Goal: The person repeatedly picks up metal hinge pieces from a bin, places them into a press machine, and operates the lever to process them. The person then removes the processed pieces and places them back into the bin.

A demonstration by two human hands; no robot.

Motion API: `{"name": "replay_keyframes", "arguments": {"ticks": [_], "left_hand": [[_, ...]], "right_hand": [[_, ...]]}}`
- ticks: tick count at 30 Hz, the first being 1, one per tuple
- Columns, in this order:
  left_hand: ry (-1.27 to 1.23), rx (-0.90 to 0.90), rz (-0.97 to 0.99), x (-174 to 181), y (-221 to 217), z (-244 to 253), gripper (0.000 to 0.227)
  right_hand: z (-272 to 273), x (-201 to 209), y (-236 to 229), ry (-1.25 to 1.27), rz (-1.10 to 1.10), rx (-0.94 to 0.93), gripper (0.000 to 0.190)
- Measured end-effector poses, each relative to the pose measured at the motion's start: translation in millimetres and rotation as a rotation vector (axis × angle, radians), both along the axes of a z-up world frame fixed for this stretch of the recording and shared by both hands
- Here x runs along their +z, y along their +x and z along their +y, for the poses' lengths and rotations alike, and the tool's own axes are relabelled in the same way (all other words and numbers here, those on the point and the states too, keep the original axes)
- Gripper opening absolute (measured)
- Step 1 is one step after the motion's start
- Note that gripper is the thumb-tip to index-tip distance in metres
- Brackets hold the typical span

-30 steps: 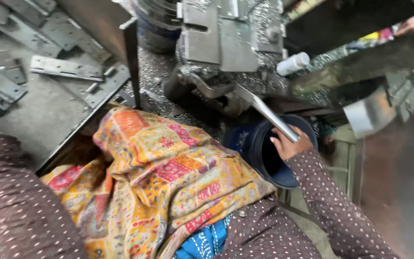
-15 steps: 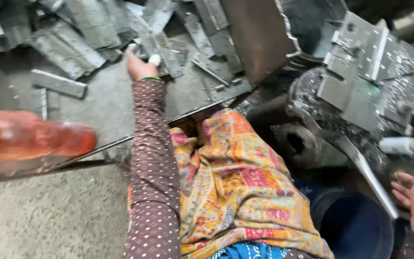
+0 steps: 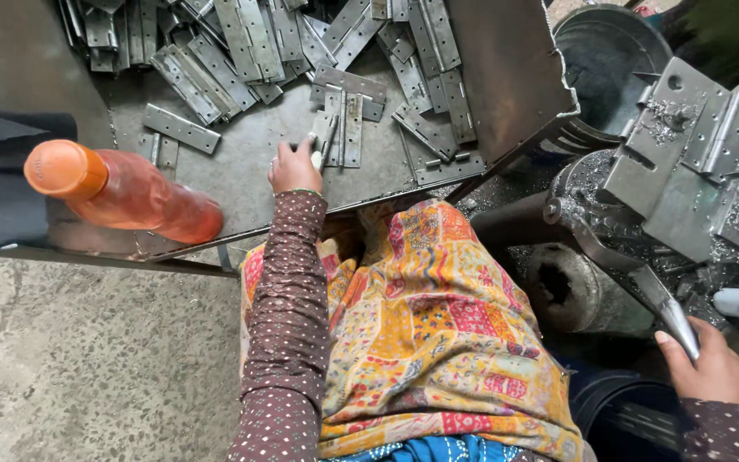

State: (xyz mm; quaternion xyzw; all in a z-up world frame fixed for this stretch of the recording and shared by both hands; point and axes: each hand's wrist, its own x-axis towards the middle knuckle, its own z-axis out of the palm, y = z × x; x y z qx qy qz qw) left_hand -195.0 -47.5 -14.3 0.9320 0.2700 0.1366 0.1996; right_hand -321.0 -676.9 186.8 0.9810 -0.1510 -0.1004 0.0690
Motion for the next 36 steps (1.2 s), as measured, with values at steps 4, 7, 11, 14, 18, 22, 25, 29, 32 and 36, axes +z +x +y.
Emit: {"name": "replay_keyframes", "arguments": {"ticks": [4,7,11,14,18,22,25,29,32,36], "left_hand": [[0.150,0.002,-0.141,-1.7,-4.7,-23.1,0.047],[0.182,0.015,-0.125,1.5,1.1,-34.4,0.052],[0.132,0.071,-0.013,1.2,8.8,-35.1,0.063],[0.137,0.055,-0.088,-6.2,6.8,-33.0,0.071],[0.204,0.077,-0.109,-23.4,8.7,-39.0,0.052],[0.436,0.138,-0.092,-33.4,2.1,-22.0,0.018],[0.287,0.056,-0.115,-25.6,1.7,-20.2,0.027],[-0.354,0.122,-0.423,15.1,-8.3,-41.3,0.030],[-0.929,-0.171,-0.636,71.6,-25.6,-86.9,0.042],[-1.049,-0.494,-0.654,165.3,-42.0,-182.4,0.032]], "right_hand": [[-1.7,-1.3,-0.3,-0.012,-0.013,0.047,0.065],[2.2,1.7,-2.8,-0.021,-0.022,0.053,0.061],[6.8,4.8,-0.4,-0.012,-0.001,0.019,0.064],[4.9,0.9,1.2,-0.039,0.028,0.004,0.065],[-8.1,-4.4,4.4,-0.050,0.060,0.021,0.066],[-11.8,-7.9,23.2,0.549,0.221,-0.102,0.080],[-14.9,-2.9,28.1,0.979,0.292,-0.321,0.075],[-12.9,-3.4,27.1,1.163,0.237,-0.367,0.065],[-3.5,-7.3,32.2,1.055,0.168,-0.311,0.064],[2.1,-3.0,24.2,0.994,0.116,-0.225,0.065]]}}
